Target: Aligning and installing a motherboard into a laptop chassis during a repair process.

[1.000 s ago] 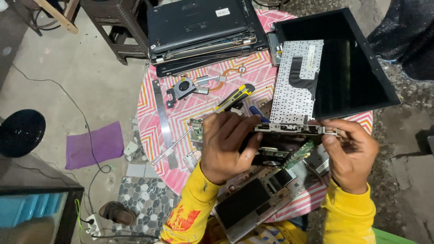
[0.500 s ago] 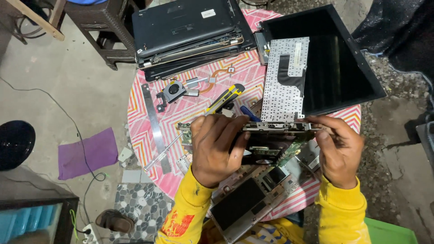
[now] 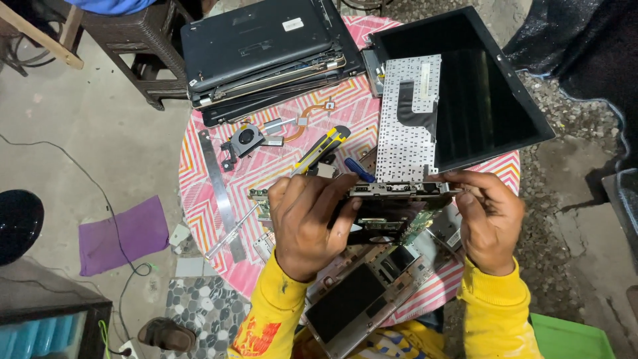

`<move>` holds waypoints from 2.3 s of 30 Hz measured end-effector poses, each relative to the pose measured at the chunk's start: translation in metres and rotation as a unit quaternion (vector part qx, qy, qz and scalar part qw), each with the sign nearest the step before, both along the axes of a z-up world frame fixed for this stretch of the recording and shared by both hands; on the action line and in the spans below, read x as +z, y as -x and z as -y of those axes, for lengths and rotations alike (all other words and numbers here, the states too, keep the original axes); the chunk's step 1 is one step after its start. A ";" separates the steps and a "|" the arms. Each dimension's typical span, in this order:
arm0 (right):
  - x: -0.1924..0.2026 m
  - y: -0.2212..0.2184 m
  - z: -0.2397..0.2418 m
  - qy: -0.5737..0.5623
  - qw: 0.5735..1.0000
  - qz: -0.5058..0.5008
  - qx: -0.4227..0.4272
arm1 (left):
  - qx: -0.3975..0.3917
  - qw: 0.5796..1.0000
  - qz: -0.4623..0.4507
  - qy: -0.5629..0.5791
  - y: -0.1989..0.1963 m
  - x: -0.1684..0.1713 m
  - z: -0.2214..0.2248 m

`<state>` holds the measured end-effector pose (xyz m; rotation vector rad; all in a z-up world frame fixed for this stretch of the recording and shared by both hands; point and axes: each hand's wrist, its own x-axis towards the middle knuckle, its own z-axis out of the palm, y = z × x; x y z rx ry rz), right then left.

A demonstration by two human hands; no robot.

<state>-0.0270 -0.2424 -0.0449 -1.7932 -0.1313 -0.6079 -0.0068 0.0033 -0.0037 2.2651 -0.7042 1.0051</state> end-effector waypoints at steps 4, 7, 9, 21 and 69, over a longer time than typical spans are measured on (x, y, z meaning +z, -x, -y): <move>0.002 0.000 -0.003 -0.015 1.000 0.007 0.020 | -0.004 1.000 -0.003 -0.005 0.001 0.004 0.000; 0.000 0.002 -0.002 -0.020 1.000 -0.002 0.018 | -0.007 1.000 -0.007 -0.005 0.002 0.003 0.000; 0.000 0.001 -0.001 -0.029 0.999 0.003 0.026 | -0.007 1.000 0.000 -0.005 0.001 0.002 0.000; -0.003 -0.002 -0.001 -0.027 1.000 -0.014 -0.006 | -0.018 1.000 -0.014 -0.001 0.000 0.003 -0.001; 0.007 0.002 -0.013 -0.093 0.972 0.090 0.195 | 0.045 0.998 -0.004 -0.047 0.022 0.001 -0.005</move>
